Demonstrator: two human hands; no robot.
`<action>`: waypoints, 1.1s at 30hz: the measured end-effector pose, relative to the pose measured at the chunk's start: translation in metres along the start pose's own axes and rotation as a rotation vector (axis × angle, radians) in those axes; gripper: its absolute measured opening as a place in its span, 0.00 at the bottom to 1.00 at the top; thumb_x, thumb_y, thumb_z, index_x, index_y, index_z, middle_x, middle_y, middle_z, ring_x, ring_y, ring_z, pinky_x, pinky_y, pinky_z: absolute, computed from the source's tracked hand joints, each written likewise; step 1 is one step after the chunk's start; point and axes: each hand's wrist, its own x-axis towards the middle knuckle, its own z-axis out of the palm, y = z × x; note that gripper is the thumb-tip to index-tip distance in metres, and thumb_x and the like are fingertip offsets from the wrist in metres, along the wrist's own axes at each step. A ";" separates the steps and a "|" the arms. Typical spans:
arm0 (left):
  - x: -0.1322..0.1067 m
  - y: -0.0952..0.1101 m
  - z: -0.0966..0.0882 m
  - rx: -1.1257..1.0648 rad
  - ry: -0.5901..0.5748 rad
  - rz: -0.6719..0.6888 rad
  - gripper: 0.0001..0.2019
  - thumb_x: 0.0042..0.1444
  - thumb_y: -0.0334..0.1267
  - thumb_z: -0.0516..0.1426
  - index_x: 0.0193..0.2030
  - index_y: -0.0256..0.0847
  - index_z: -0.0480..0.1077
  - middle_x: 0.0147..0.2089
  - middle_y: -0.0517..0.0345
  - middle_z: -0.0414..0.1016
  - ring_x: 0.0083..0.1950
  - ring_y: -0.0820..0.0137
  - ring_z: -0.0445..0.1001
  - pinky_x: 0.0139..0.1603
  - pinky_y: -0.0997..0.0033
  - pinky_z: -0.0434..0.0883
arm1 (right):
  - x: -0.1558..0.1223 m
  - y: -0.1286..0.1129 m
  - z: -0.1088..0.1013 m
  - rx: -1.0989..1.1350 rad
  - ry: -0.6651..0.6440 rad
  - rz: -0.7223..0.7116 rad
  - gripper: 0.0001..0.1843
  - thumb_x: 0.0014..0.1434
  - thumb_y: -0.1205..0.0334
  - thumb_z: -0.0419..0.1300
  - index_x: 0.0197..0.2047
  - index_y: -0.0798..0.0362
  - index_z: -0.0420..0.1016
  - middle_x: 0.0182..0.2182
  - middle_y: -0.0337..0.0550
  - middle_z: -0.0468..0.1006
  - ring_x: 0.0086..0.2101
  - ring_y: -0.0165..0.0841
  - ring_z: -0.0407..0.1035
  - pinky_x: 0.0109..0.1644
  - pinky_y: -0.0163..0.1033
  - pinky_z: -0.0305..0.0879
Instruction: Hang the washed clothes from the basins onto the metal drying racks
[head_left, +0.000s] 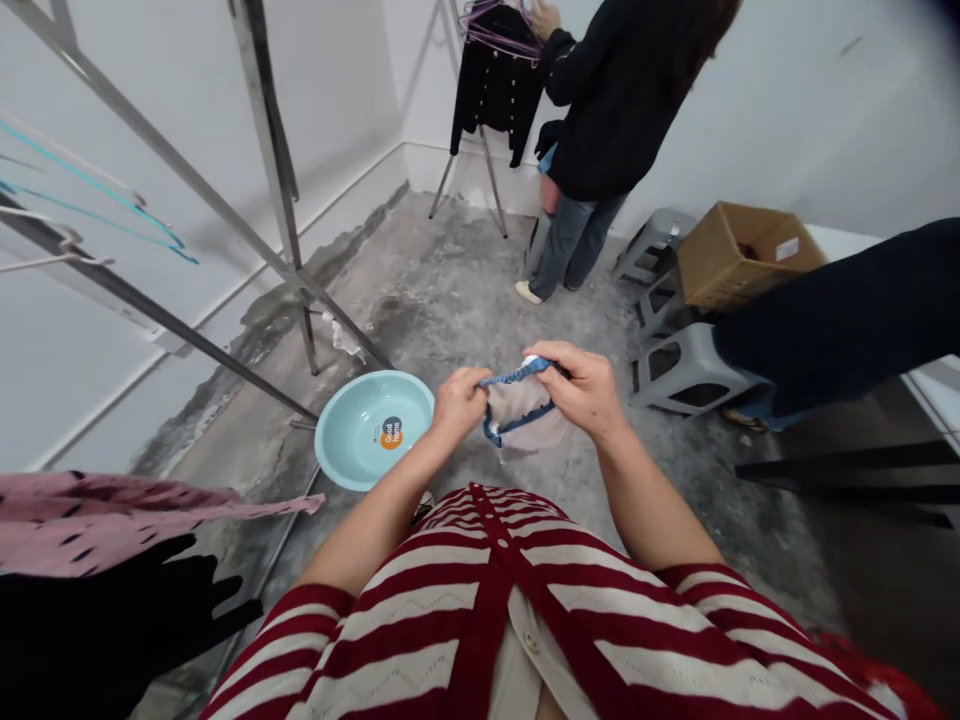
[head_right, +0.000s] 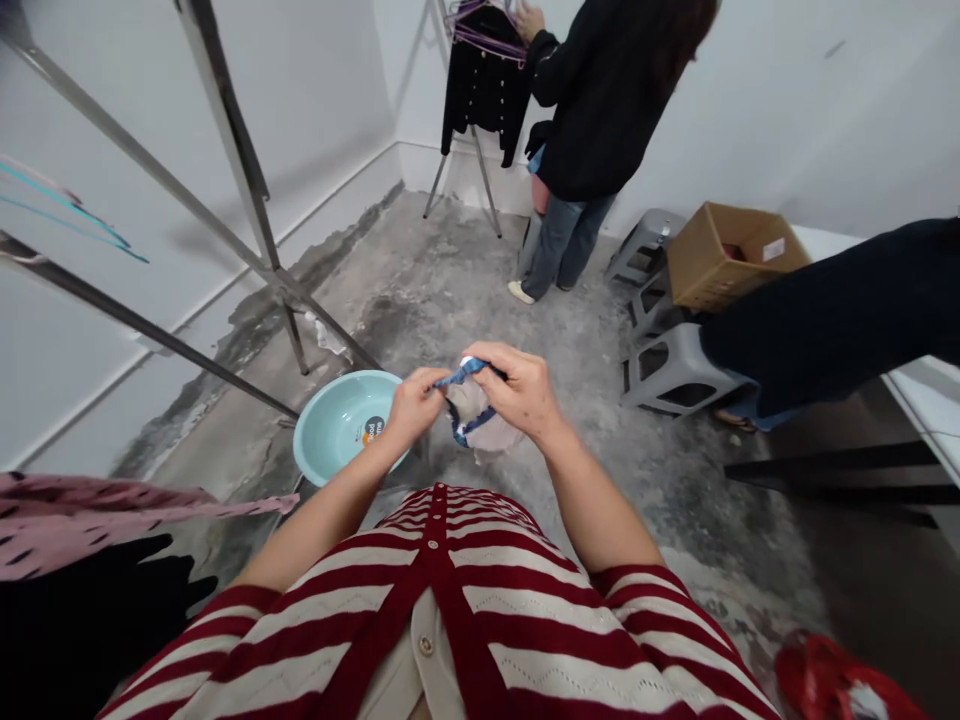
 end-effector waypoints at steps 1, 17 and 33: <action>0.007 -0.002 -0.007 0.053 0.018 -0.002 0.15 0.51 0.26 0.50 0.40 0.40 0.75 0.43 0.52 0.77 0.47 0.67 0.73 0.51 0.68 0.69 | -0.001 0.005 -0.007 -0.026 0.047 0.034 0.08 0.56 0.66 0.56 0.36 0.51 0.78 0.34 0.40 0.81 0.36 0.29 0.75 0.42 0.33 0.69; 0.011 0.000 -0.069 0.578 0.042 -0.189 0.10 0.55 0.35 0.52 0.38 0.42 0.74 0.39 0.52 0.74 0.43 0.63 0.73 0.41 0.69 0.68 | -0.001 0.044 -0.020 0.075 0.146 0.290 0.07 0.51 0.65 0.58 0.32 0.52 0.78 0.31 0.38 0.80 0.33 0.30 0.73 0.40 0.34 0.68; -0.102 -0.014 -0.121 0.108 0.711 -0.435 0.23 0.55 0.29 0.45 0.55 0.39 0.68 0.56 0.52 0.73 0.59 0.67 0.68 0.61 0.62 0.64 | -0.067 0.007 0.082 0.498 -0.978 0.097 0.16 0.58 0.52 0.56 0.28 0.54 0.77 0.24 0.40 0.75 0.27 0.29 0.67 0.33 0.33 0.63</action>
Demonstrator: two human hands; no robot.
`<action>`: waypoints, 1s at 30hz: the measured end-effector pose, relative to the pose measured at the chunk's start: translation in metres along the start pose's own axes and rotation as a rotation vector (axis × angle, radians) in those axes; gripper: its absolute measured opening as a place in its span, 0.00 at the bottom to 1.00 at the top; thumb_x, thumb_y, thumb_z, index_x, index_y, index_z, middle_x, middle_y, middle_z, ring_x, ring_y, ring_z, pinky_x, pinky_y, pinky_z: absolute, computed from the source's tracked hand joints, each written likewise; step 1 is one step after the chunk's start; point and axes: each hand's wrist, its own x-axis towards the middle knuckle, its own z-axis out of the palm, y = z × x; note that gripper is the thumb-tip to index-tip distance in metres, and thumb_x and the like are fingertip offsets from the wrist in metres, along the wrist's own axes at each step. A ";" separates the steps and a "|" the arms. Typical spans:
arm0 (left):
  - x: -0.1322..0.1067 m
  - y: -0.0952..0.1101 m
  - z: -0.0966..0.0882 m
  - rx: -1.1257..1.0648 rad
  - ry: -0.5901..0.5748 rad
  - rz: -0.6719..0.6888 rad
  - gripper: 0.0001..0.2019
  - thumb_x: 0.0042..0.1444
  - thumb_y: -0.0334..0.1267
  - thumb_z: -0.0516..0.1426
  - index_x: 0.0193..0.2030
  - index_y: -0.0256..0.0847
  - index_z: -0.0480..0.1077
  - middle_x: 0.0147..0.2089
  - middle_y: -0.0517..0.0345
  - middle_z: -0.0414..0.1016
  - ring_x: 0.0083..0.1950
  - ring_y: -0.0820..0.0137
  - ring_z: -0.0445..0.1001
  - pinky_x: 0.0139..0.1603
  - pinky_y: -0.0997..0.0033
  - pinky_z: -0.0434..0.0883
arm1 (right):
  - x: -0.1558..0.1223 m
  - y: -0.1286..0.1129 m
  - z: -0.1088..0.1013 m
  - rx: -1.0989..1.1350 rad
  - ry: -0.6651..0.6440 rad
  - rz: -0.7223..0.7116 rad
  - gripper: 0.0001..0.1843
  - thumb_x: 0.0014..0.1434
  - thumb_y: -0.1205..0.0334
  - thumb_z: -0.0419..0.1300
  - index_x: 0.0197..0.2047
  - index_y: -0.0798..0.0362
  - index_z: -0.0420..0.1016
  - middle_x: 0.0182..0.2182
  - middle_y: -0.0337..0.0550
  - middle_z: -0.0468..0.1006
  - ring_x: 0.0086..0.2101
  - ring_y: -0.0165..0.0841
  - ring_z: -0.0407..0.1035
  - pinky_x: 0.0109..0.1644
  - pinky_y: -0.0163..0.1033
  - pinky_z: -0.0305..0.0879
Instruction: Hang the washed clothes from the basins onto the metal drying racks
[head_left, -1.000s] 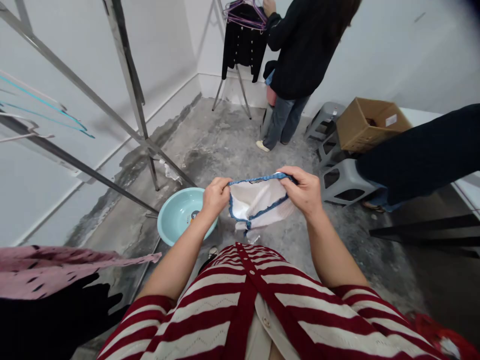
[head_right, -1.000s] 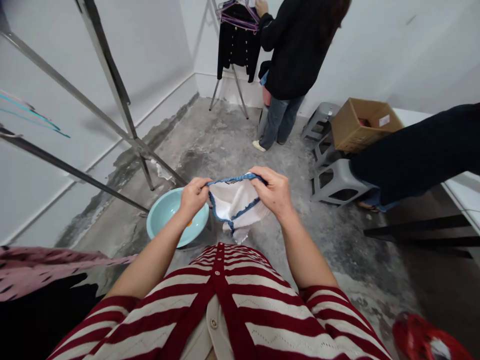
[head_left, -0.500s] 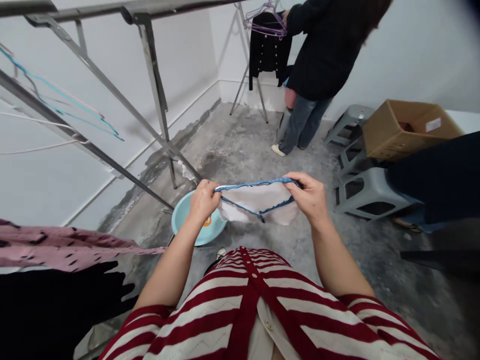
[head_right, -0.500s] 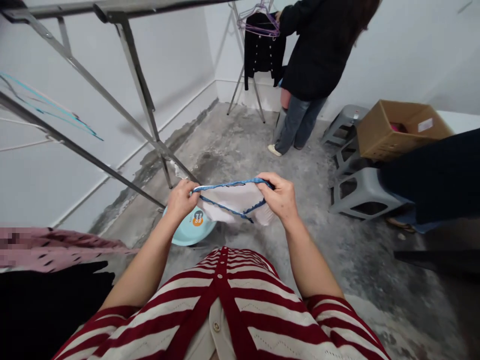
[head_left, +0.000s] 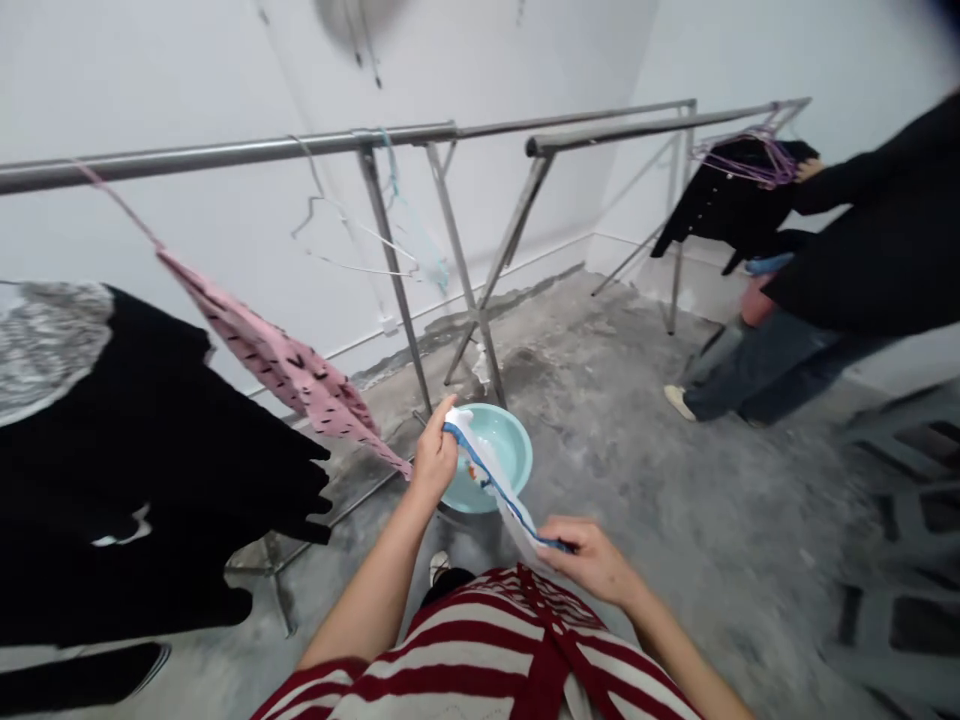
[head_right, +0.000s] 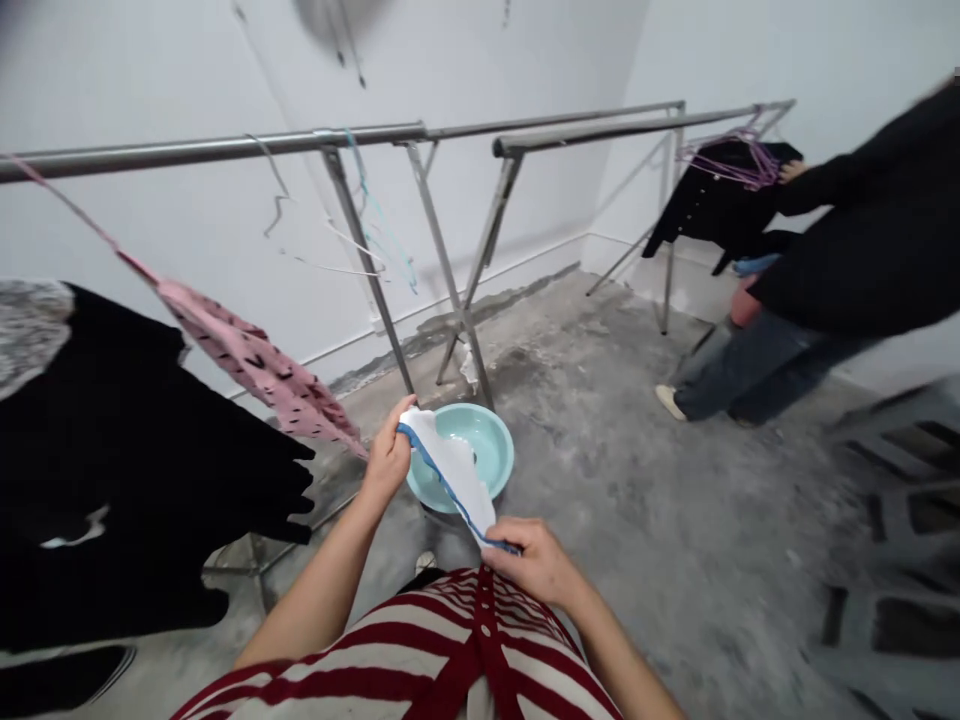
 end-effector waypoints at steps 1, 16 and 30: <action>-0.001 -0.001 -0.007 -0.039 0.015 -0.002 0.22 0.55 0.30 0.44 0.54 0.39 0.68 0.54 0.52 0.74 0.57 0.67 0.70 0.60 0.63 0.66 | 0.006 0.001 0.008 0.029 -0.043 0.037 0.16 0.58 0.52 0.56 0.28 0.54 0.77 0.24 0.40 0.74 0.27 0.29 0.66 0.33 0.33 0.62; -0.017 -0.045 -0.139 0.014 -0.131 0.284 0.23 0.47 0.26 0.50 0.47 0.49 0.76 0.44 0.59 0.80 0.43 0.68 0.79 0.45 0.74 0.76 | 0.232 -0.087 -0.014 -0.287 0.196 -0.255 0.20 0.59 0.54 0.54 0.50 0.56 0.71 0.37 0.45 0.77 0.34 0.30 0.70 0.38 0.36 0.67; -0.001 -0.098 -0.193 -0.095 -0.357 -0.037 0.13 0.48 0.29 0.50 0.31 0.44 0.76 0.31 0.59 0.77 0.35 0.69 0.75 0.39 0.73 0.71 | 0.473 -0.189 0.007 -0.634 0.433 -0.118 0.16 0.58 0.62 0.53 0.48 0.56 0.71 0.36 0.48 0.76 0.38 0.37 0.69 0.45 0.40 0.62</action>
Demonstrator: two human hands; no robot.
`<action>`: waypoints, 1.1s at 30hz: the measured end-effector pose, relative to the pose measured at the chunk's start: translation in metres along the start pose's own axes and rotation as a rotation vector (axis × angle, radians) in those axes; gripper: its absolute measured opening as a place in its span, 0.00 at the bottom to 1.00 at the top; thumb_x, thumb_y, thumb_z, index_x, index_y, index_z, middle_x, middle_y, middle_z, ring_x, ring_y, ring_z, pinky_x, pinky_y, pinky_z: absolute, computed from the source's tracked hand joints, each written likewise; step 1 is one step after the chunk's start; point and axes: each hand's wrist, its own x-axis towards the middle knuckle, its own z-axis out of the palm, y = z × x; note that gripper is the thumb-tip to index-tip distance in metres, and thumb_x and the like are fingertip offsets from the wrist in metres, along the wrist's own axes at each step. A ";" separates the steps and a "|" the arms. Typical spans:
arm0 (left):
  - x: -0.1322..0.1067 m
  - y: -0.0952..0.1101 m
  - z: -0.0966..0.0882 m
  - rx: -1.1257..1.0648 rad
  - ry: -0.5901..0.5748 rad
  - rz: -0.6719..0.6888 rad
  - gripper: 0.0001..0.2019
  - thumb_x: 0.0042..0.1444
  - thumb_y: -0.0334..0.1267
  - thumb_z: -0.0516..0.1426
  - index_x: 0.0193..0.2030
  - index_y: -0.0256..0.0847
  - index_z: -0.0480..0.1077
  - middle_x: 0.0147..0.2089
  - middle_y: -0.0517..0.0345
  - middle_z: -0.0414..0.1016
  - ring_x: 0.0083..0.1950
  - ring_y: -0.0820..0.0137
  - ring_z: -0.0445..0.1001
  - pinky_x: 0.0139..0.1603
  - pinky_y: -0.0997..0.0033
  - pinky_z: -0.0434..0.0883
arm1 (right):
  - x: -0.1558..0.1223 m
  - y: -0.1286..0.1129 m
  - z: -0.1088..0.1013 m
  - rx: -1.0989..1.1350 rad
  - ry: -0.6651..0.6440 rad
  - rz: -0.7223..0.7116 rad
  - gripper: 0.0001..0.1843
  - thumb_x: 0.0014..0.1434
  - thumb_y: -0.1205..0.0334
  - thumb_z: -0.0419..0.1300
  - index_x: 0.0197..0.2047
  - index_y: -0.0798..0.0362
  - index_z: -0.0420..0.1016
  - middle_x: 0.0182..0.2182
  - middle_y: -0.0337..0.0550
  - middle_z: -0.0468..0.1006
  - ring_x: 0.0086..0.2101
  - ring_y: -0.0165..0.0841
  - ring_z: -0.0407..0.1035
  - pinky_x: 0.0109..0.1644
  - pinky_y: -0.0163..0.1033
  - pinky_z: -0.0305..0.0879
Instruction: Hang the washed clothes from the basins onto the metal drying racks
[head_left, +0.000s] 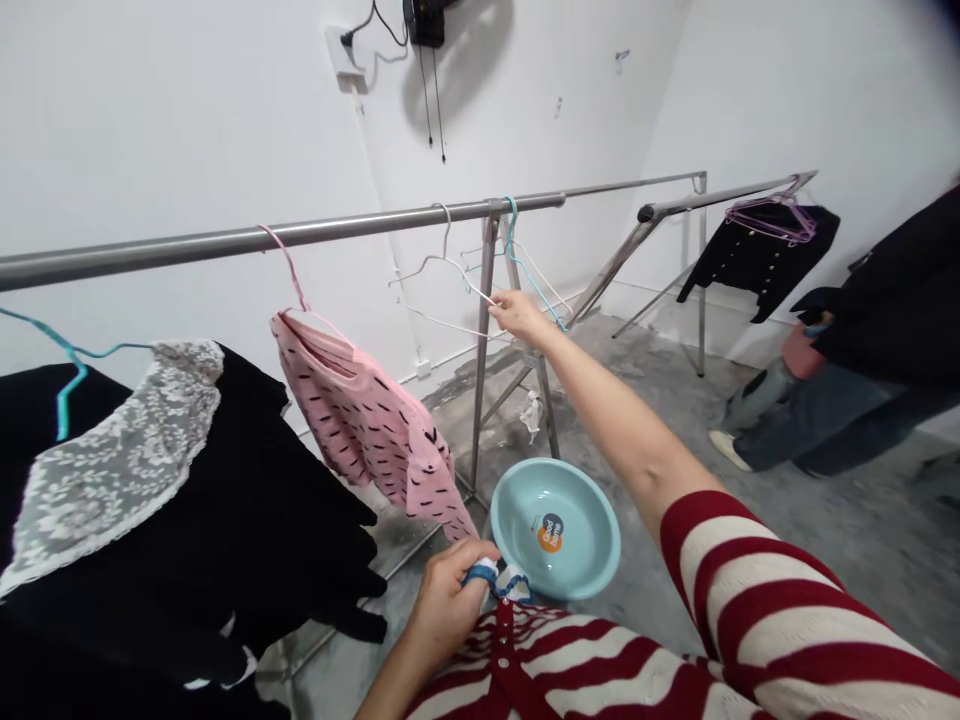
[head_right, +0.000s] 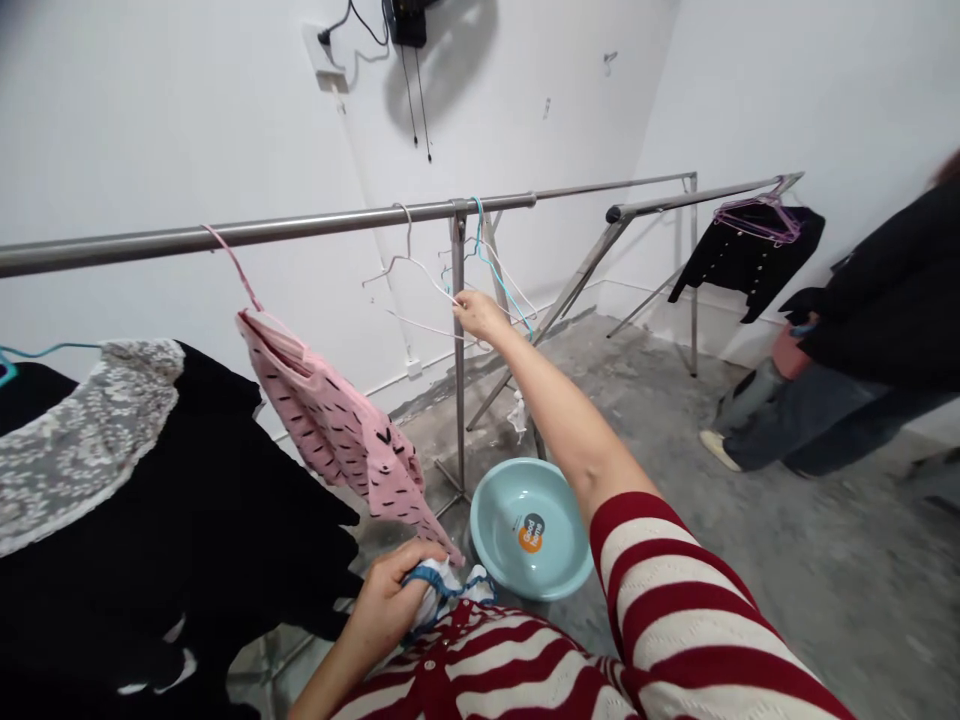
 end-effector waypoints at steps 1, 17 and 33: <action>-0.001 0.000 -0.001 -0.015 -0.007 -0.020 0.12 0.48 0.29 0.50 0.30 0.43 0.75 0.30 0.59 0.77 0.35 0.70 0.75 0.39 0.73 0.70 | 0.001 -0.004 0.004 0.043 0.037 -0.007 0.14 0.59 0.61 0.52 0.45 0.56 0.73 0.34 0.46 0.76 0.36 0.35 0.68 0.43 0.39 0.62; 0.065 0.026 0.010 -0.184 0.250 -0.083 0.07 0.41 0.40 0.58 0.29 0.44 0.75 0.29 0.60 0.78 0.33 0.68 0.76 0.34 0.72 0.73 | -0.292 0.081 0.054 0.619 0.012 0.116 0.27 0.56 0.53 0.57 0.58 0.51 0.61 0.22 0.32 0.68 0.21 0.25 0.59 0.28 0.31 0.60; 0.188 0.094 0.054 0.462 0.464 -0.004 0.10 0.51 0.41 0.55 0.37 0.40 0.73 0.23 0.64 0.67 0.27 0.72 0.65 0.31 0.74 0.59 | -0.396 0.147 -0.084 0.580 0.312 0.532 0.13 0.55 0.54 0.60 0.40 0.50 0.78 0.23 0.40 0.73 0.20 0.26 0.62 0.21 0.33 0.61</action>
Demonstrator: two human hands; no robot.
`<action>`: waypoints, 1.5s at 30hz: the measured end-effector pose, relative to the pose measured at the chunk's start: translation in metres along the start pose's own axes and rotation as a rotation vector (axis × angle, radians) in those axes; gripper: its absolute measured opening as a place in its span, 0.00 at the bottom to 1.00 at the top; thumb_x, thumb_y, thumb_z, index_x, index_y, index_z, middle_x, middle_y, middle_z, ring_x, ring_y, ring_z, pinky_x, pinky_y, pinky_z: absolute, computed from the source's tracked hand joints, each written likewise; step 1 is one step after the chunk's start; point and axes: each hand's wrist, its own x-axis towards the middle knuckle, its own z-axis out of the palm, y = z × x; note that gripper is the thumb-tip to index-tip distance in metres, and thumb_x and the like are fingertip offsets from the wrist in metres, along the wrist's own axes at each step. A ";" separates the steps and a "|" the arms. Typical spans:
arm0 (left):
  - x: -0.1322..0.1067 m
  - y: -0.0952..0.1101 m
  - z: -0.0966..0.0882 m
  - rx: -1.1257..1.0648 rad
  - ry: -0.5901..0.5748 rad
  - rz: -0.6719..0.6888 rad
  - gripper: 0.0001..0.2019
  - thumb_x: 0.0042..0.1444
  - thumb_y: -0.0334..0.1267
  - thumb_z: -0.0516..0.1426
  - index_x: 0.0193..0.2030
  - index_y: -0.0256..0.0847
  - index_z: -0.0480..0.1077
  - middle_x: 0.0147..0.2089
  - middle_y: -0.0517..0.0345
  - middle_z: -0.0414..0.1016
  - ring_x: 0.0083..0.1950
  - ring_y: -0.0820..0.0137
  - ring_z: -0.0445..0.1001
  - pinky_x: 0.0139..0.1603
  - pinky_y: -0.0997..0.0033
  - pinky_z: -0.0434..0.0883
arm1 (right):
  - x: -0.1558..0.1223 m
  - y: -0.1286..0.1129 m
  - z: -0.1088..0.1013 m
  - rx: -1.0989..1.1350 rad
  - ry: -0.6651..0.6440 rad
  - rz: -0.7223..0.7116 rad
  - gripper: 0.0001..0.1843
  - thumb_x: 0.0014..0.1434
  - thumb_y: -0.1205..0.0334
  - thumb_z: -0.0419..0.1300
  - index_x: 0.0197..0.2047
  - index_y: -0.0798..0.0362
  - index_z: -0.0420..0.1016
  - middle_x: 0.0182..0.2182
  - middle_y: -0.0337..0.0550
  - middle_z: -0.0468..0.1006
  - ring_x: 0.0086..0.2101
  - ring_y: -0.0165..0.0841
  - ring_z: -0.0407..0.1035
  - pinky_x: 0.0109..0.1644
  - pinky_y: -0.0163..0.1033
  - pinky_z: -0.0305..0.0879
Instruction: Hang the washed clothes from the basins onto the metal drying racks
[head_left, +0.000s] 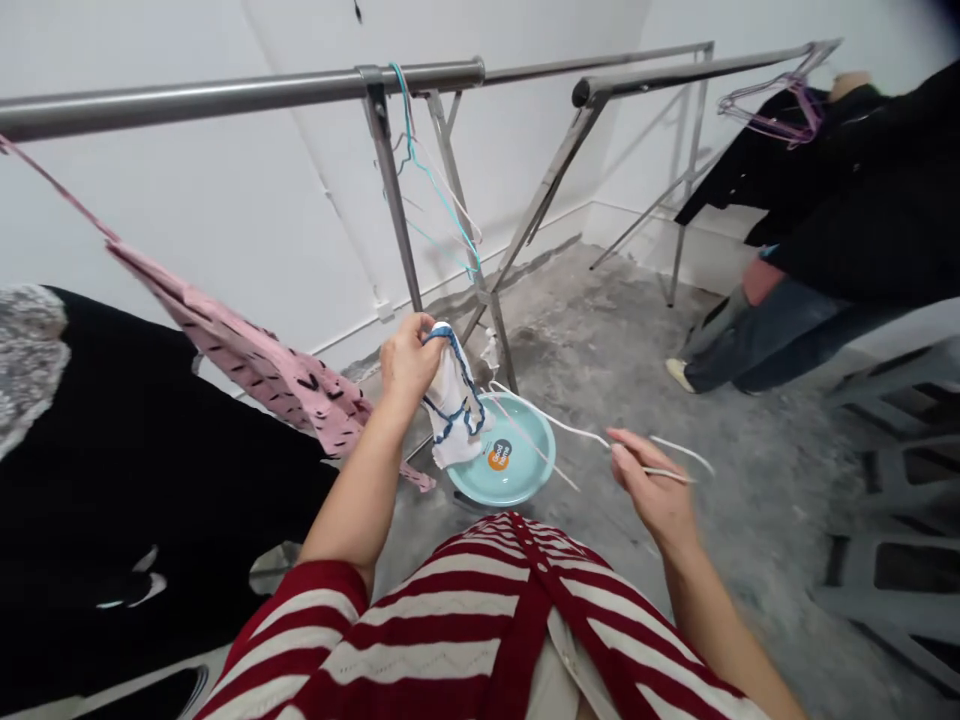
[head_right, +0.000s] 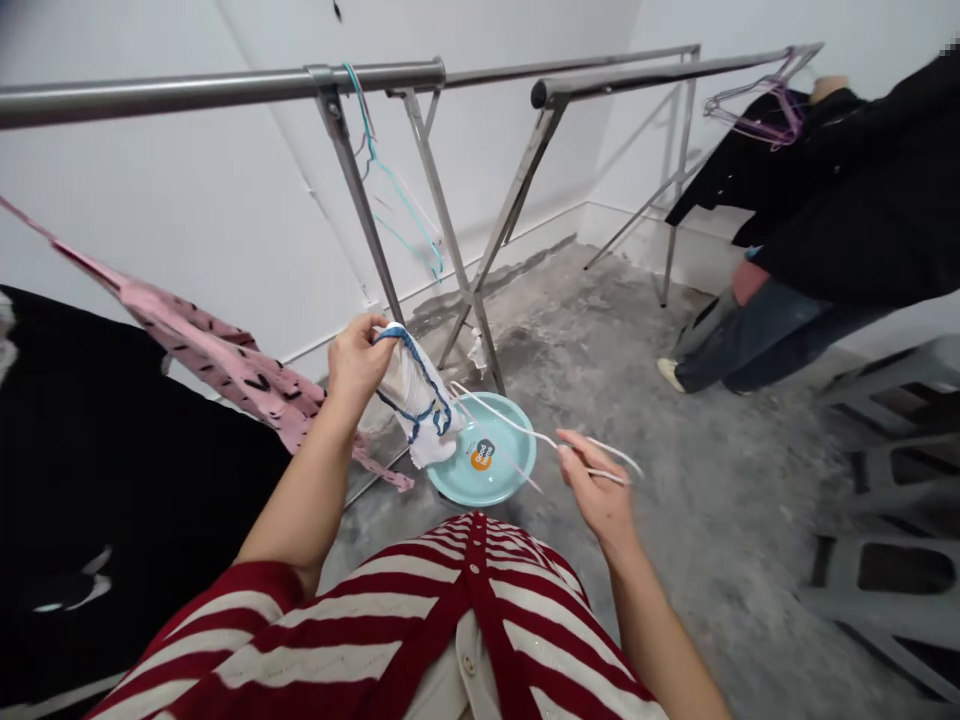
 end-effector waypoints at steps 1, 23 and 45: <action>0.002 0.003 0.003 0.011 0.013 0.000 0.10 0.52 0.40 0.55 0.37 0.40 0.73 0.23 0.64 0.67 0.27 0.72 0.66 0.32 0.74 0.59 | -0.001 0.002 -0.003 0.053 0.008 0.022 0.13 0.55 0.54 0.60 0.41 0.50 0.79 0.21 0.38 0.71 0.18 0.26 0.61 0.19 0.32 0.59; -0.111 0.048 0.019 -0.233 -0.189 0.900 0.13 0.59 0.31 0.54 0.51 0.42 0.69 0.48 0.49 0.71 0.46 0.70 0.73 0.45 0.71 0.73 | 0.040 0.011 0.006 0.325 0.012 -0.100 0.10 0.54 0.57 0.61 0.36 0.53 0.79 0.16 0.35 0.70 0.15 0.22 0.58 0.18 0.29 0.55; -0.061 0.086 0.040 0.038 -0.414 1.193 0.15 0.65 0.44 0.47 0.40 0.40 0.72 0.30 0.59 0.75 0.30 0.74 0.75 0.31 0.79 0.68 | 0.047 0.079 -0.069 0.397 -0.207 0.209 0.36 0.45 0.37 0.62 0.50 0.54 0.71 0.38 0.46 0.76 0.33 0.29 0.70 0.38 0.36 0.66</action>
